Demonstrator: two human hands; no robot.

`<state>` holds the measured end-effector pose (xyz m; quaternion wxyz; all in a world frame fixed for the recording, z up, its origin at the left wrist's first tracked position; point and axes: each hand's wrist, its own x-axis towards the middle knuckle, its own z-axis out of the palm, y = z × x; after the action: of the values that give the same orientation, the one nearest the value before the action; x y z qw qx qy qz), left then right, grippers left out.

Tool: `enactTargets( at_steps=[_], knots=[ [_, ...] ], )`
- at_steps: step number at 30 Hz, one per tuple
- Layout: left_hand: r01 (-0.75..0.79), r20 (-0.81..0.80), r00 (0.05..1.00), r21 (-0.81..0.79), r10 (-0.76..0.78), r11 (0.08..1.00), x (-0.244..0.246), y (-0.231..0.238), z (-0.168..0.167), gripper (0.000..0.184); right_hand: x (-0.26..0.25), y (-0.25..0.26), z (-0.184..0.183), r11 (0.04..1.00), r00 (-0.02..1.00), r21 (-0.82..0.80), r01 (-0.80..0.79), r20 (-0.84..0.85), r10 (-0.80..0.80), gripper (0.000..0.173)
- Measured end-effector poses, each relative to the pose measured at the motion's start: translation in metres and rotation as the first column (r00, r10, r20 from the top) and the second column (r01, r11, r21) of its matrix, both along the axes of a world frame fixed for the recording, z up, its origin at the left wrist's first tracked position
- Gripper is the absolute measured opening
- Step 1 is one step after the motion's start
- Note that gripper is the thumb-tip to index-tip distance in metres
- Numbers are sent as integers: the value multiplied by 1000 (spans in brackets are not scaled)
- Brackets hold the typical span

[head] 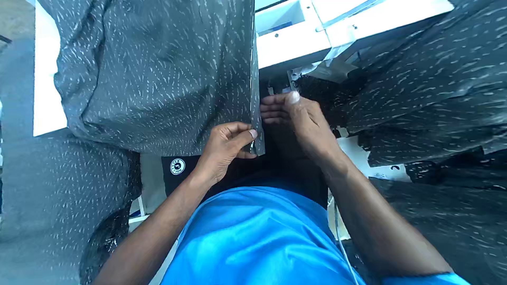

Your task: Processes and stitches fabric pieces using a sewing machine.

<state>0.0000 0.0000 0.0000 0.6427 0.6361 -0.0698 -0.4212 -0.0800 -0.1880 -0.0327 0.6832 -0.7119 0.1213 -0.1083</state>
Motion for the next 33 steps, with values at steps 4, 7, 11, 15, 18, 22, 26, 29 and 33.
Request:
enactTargets(
  at_steps=[4,7,11,15,18,22,26,29,33],
  knots=[
    [67,53,996,76,-71,995,-7,-3,7,18,0,11,-7,963,997,258,-72,7,73,79],
    [46,133,990,72,-55,996,-6,0,-4,15,-7,14,-17,943,994,318,-102,-1,107,81],
    [19,121,992,63,-27,998,-6,-3,-5,14,-6,21,-18,951,988,269,-151,76,136,70],
    [36,463,882,125,-90,992,-7,7,5,13,-1,18,-17,965,992,246,-97,99,74,20],
    [-138,829,558,54,32,989,-10,30,10,8,-9,18,-14,954,994,283,-96,73,78,10],
    [-8,988,131,86,-84,996,-30,40,17,9,-39,24,5,959,992,253,-129,39,123,7],
    [128,988,5,153,-155,980,-31,28,5,12,-59,33,13,955,994,278,-104,44,95,17],
    [144,976,-24,217,-216,965,-30,26,1,17,-66,35,15,959,997,273,-77,53,64,20],
    [145,971,-62,236,-229,961,-33,28,2,17,-72,35,14,954,997,292,-65,49,53,21]
  ],
)
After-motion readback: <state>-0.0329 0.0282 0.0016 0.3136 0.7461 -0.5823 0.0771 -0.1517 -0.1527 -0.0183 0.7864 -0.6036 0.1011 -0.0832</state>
